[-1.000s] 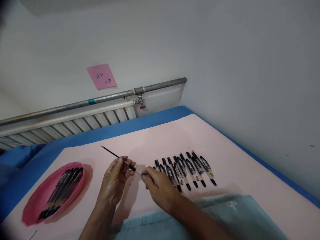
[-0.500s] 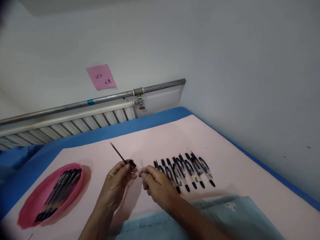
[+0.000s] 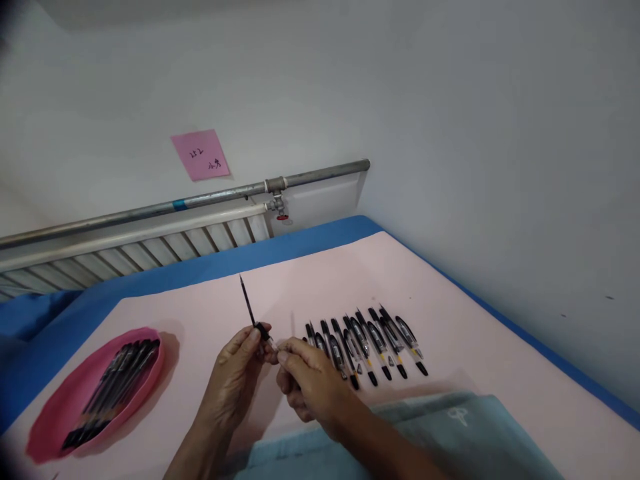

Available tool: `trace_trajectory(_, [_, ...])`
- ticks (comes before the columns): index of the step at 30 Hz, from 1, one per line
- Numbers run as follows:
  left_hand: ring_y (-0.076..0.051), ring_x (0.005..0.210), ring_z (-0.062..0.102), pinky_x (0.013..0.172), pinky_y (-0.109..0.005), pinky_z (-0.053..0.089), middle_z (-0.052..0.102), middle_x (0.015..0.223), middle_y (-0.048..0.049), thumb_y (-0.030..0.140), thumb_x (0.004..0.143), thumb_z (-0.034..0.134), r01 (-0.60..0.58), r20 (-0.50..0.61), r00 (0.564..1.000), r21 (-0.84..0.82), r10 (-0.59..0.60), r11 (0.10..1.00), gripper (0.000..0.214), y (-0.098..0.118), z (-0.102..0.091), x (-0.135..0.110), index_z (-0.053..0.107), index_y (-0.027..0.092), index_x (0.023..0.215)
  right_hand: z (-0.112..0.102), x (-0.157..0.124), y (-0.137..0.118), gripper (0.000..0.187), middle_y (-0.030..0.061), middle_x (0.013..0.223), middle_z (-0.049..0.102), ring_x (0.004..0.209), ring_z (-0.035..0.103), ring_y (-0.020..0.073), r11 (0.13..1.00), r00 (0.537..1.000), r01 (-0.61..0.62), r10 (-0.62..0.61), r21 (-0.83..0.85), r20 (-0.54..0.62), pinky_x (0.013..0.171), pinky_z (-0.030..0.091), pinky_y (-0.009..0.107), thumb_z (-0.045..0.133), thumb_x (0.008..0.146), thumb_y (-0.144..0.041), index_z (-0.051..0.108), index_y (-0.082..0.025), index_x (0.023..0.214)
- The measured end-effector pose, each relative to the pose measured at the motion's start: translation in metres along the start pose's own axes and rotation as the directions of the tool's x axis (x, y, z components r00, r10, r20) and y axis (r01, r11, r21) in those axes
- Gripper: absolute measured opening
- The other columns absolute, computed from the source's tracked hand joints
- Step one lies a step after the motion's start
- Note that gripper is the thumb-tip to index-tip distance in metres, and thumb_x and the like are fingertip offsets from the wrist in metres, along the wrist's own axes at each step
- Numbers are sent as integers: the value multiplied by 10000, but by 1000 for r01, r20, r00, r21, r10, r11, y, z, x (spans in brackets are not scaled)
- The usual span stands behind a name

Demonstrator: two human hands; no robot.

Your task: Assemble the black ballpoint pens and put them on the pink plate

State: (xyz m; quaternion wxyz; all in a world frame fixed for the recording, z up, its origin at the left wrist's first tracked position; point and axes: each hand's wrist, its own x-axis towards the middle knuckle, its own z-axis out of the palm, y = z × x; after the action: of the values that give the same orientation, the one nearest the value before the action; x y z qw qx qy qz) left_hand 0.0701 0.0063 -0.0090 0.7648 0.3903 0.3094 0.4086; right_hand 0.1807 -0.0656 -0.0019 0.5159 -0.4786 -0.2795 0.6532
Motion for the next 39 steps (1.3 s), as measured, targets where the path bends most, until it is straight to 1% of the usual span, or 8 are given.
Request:
trace_trajectory(7, [-93,623,531,612,-205,416,579,632,-15,308,710,636,-9,-21,1000,24,10,1000,256,-1,2,0,659,131,893,3,1,0,191,-89,538,395,325,196,8,998,997,64,-65,-25,-30,311,101,144,442,792,-383,467,-200,843])
trace_trajectory(11, [-73,590,516,579,-184,433,562,638,-2,289,691,657,-56,-102,994,-65,49,996,243,8,-3,5,663,135,879,3,2,-1,173,-77,550,412,345,255,21,978,990,117,-129,-172,-62,322,160,154,424,807,-364,458,-194,799])
trace_trajectory(14, [-75,613,542,568,-182,462,573,690,-7,231,663,682,-53,-161,987,-196,21,979,247,17,-7,7,656,143,891,2,2,2,184,-65,551,418,378,297,33,944,981,163,-187,-287,-59,357,208,165,404,821,-355,456,-190,757])
trace_trajectory(17, [-82,642,572,599,-187,488,589,710,-15,186,662,678,-50,-183,983,-244,4,968,248,23,-10,9,651,140,904,0,2,6,185,-57,555,417,424,337,52,899,972,196,-231,-392,-43,403,260,177,385,840,-333,462,-192,749])
trace_trajectory(21, [-96,662,598,656,-219,509,607,708,-16,182,669,670,-70,-173,984,-215,32,974,230,23,-13,9,652,140,895,-3,2,9,201,-45,575,431,490,385,74,817,957,238,-289,-525,-15,468,311,191,370,862,-330,488,-194,771])
trace_trajectory(25, [-104,667,605,657,-226,510,616,701,-20,193,656,684,-73,-149,988,-167,48,983,226,21,-12,10,655,127,870,-5,1,7,222,-39,578,441,525,413,91,766,944,262,-330,-588,-10,508,330,207,364,867,-336,509,-194,778])
trace_trajectory(30, [-100,649,603,613,-208,505,617,695,-17,213,642,697,-66,-151,988,-150,44,986,248,20,-12,9,655,125,870,-5,1,4,208,-35,576,449,543,426,100,736,939,266,-345,-622,-7,520,330,214,370,861,-314,518,-195,777])
trace_trajectory(39, [-120,684,620,627,-223,504,634,682,-23,226,641,698,-76,-165,985,-127,55,989,262,20,-12,9,646,127,878,-6,2,6,209,-37,579,446,562,433,101,708,936,264,-351,-655,-2,541,328,218,362,872,-302,511,-194,773])
